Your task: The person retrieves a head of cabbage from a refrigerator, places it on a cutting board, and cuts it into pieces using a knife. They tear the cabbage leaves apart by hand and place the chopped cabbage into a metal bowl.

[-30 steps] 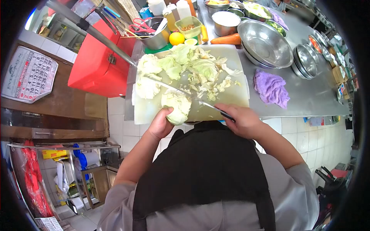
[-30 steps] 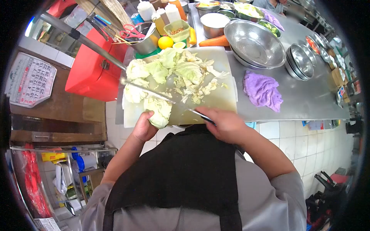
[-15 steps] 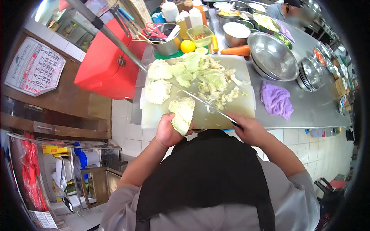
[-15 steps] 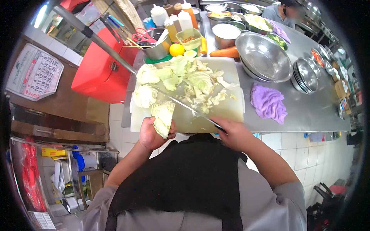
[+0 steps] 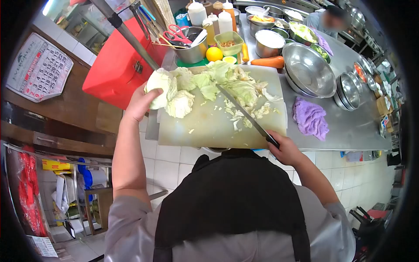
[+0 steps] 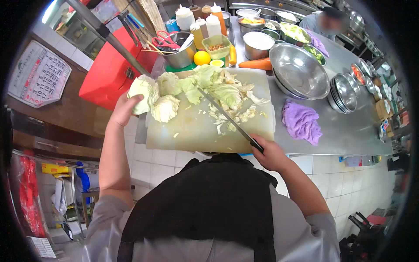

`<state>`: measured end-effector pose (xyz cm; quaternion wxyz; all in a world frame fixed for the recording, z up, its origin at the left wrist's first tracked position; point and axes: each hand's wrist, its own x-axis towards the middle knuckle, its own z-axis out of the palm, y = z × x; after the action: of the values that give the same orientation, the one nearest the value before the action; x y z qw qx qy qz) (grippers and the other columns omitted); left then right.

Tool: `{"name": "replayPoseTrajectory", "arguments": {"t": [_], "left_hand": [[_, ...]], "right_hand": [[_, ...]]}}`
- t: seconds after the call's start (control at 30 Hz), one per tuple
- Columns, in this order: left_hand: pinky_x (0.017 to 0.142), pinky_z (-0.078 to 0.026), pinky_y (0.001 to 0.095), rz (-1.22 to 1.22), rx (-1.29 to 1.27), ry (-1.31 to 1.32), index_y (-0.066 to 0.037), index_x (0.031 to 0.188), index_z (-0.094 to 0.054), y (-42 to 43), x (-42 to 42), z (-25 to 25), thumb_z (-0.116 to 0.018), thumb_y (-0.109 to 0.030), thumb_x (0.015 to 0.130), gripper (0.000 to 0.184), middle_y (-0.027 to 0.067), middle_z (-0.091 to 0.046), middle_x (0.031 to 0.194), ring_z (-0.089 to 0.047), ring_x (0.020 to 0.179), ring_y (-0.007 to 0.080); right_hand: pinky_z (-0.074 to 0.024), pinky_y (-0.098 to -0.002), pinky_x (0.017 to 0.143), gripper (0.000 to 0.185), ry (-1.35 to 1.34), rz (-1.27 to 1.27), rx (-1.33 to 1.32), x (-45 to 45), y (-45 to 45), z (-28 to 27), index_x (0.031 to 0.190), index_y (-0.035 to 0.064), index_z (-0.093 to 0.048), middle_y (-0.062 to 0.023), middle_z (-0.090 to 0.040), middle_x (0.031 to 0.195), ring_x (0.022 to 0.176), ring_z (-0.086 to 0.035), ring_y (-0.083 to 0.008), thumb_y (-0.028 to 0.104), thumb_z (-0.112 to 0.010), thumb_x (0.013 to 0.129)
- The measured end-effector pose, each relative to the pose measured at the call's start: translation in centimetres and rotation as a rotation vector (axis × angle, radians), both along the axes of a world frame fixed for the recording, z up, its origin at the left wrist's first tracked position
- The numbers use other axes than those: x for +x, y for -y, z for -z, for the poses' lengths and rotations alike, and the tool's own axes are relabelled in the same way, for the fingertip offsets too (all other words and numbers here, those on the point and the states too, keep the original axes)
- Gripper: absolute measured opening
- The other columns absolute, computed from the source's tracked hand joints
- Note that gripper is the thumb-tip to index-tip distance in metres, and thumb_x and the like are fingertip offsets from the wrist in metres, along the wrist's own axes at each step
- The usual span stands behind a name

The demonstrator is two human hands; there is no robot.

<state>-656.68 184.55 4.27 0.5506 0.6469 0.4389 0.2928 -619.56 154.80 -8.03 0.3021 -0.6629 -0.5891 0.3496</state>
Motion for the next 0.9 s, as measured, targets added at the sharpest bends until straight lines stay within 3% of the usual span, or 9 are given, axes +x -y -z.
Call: {"name": "replayPoseTrajectory", "arguments": {"t": [0.17, 0.2, 0.33, 0.43, 0.5, 0.53, 0.63, 0.73, 0.9], "left_hand": [[0.086, -0.051, 0.0285, 0.227, 0.041, -0.247, 0.003, 0.129, -0.061, 1.4, -0.8, 2.2, -0.071, -0.018, 0.085, 0.050, 0.0060, -0.069, 0.110, -0.064, 0.096, 0.0119], [0.085, -0.051, 0.0279, 0.264, -0.016, -0.201, 0.003, 0.128, -0.062, 2.5, -0.8, 2.5, -0.072, -0.019, 0.083, 0.051, 0.0060, -0.069, 0.108, -0.063, 0.095, 0.0114], [0.088, -0.050, 0.0297, 0.434, -0.154, -0.404, 0.002, 0.131, -0.061, 2.9, -2.4, 5.6, -0.074, -0.024, 0.079, 0.060, 0.0095, -0.069, 0.112, -0.063, 0.100, 0.0150], [0.088, -0.050, 0.0296, 0.493, -0.101, -0.505, 0.002, 0.131, -0.062, 2.2, -2.7, 6.5, -0.075, -0.025, 0.079, 0.060, 0.0102, -0.069, 0.113, -0.063, 0.100, 0.0156], [0.088, -0.050, 0.0300, 0.450, -0.100, -0.497, 0.002, 0.129, -0.062, 2.0, -2.7, 6.5, -0.077, -0.026, 0.078, 0.060, 0.0098, -0.069, 0.110, -0.063, 0.098, 0.0164], [0.088, -0.050, 0.0301, 0.432, -0.098, -0.495, 0.002, 0.128, -0.062, 1.8, -2.7, 6.5, -0.078, -0.026, 0.078, 0.060, 0.0096, -0.069, 0.108, -0.063, 0.098, 0.0167], [0.084, -0.051, 0.0293, 0.339, 0.020, -0.383, 0.000, 0.123, -0.062, 1.3, -3.9, 8.5, -0.083, -0.023, 0.077, 0.056, 0.0058, -0.067, 0.102, -0.062, 0.092, 0.0142], [0.086, -0.049, 0.0272, 0.275, -0.107, -0.326, -0.003, 0.121, -0.060, 1.1, -4.8, 9.3, -0.083, -0.016, 0.079, 0.049, 0.0007, -0.063, 0.104, -0.059, 0.094, 0.0109], [0.079, -0.049, 0.0268, 0.163, -0.024, -0.261, -0.003, 0.119, -0.062, 1.2, -5.9, 10.6, -0.088, -0.023, 0.079, 0.051, 0.0009, -0.064, 0.101, -0.058, 0.087, 0.0098]], "right_hand": [[-0.0515, -0.0329, 0.080, 0.042, -0.089, -0.007, -0.128, 0.8, 0.2, -1.9, 0.137, 0.0101, -0.056, -0.0131, -0.067, 0.099, 0.084, -0.062, -0.0197, 0.011, -0.062, 0.096], [-0.0510, -0.0320, 0.080, 0.042, -0.114, -0.014, -0.165, 0.9, 0.5, -2.7, 0.136, 0.0094, -0.057, -0.0121, -0.067, 0.098, 0.083, -0.060, -0.0180, 0.010, -0.063, 0.095], [-0.0505, -0.0309, 0.079, 0.039, -0.132, -0.036, -0.198, 1.2, 1.5, -4.6, 0.134, 0.0075, -0.058, -0.0079, -0.065, 0.097, 0.084, -0.058, -0.0149, 0.009, -0.063, 0.096], [-0.0493, -0.0288, 0.074, 0.037, -0.180, -0.017, -0.218, 1.0, 1.8, -4.4, 0.133, 0.0066, -0.059, -0.0036, -0.062, 0.092, 0.080, -0.054, -0.0116, 0.009, -0.063, 0.097], [-0.0478, -0.0269, 0.068, 0.036, -0.242, -0.009, -0.223, 0.8, 1.8, -3.9, 0.133, 0.0067, -0.059, 0.0001, -0.059, 0.087, 0.076, -0.051, -0.0085, 0.010, -0.063, 0.098], [-0.0433, -0.0241, 0.057, 0.037, -0.307, 0.016, -0.265, 0.5, 1.9, -3.9, 0.135, 0.0077, -0.058, 0.0043, -0.055, 0.080, 0.068, -0.048, -0.0048, 0.010, -0.062, 0.098], [-0.0405, -0.0233, 0.052, 0.038, -0.387, 0.043, -0.284, 0.0, 2.0, -4.2, 0.136, 0.0096, -0.057, 0.0057, -0.052, 0.076, 0.061, -0.046, -0.0034, 0.009, -0.062, 0.098], [-0.0406, -0.0228, 0.050, 0.037, -0.346, 0.026, -0.287, 0.3, 2.1, -4.3, 0.135, 0.0107, -0.057, 0.0062, -0.051, 0.075, 0.059, -0.047, -0.0035, 0.008, -0.061, 0.099], [-0.0420, -0.0224, 0.051, 0.038, -0.293, 0.027, -0.310, 1.1, 2.5, -5.9, 0.135, 0.0101, -0.057, 0.0049, -0.054, 0.077, 0.059, -0.049, -0.0040, 0.005, -0.060, 0.098]]}}
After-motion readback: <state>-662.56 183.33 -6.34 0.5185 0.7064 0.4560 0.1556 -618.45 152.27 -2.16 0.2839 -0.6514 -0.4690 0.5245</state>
